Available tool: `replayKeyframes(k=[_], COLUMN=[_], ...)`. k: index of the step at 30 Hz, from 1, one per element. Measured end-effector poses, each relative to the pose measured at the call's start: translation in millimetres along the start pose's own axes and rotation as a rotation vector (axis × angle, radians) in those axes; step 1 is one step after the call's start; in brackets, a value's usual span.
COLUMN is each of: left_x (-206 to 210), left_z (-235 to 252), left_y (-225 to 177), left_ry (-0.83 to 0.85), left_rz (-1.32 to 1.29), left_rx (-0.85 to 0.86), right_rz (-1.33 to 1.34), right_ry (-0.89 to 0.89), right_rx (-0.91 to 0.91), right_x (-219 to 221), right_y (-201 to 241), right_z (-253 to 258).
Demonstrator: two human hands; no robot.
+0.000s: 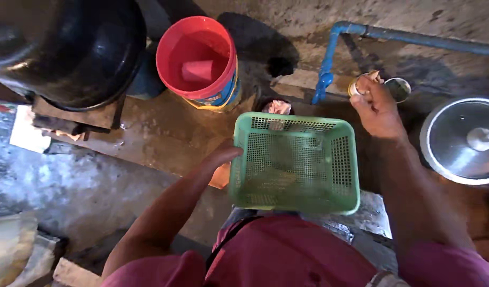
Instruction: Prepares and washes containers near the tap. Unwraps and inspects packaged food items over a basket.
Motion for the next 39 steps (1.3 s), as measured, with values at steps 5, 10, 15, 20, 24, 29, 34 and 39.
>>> replayKeyframes(k=[5,10,15,20,24,29,34,39], left_x=[13.0,14.0,38.6,60.7,40.7,34.3,27.9,7.1], left_z=[21.9,39.4,42.3,41.5,46.1,39.7,51.5,33.3], left_y=[-31.3,-50.3,-75.6,-101.8,-84.4,-80.1,-86.8,-89.5], left_ry=[-0.026,-0.11,-0.221,-0.185,-0.217,-0.242,-0.271,-0.293], left_rz=[0.011,-0.042,0.0,0.013,-0.03,-0.1,-0.108,-0.134], left_rx=[0.059,0.07,0.07,0.082,0.023,0.059,0.136,0.114], right_rz=[-0.057,0.101,-0.255,-0.27,-0.157,-0.243,-0.15,-0.24], right_ry=[-0.117,-0.468,-0.179,-0.286,0.001,-0.39,-0.083,0.05], right_rx=[-0.296,-0.35,0.092,0.023,-0.525,0.243,-0.378,-0.348], right_x=[46.8,62.0,137.7,220.8,223.9,180.6,233.0,186.6], right_y=[40.1,-36.8,-91.1,-34.1,-40.8,-81.8,-3.8,-58.3], right_z=[20.0,17.2,3.9,8.3,19.2,49.5,10.8,44.9])
Point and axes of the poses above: each hand's wrist, its own z-axis towards the middle knuckle, its own x-axis out of the palm, y = z × x, the point moved 1 cm from there along z, towards the middle knuckle, and after that the axes turned 9 degrees about -y, right-handed, at the moved point
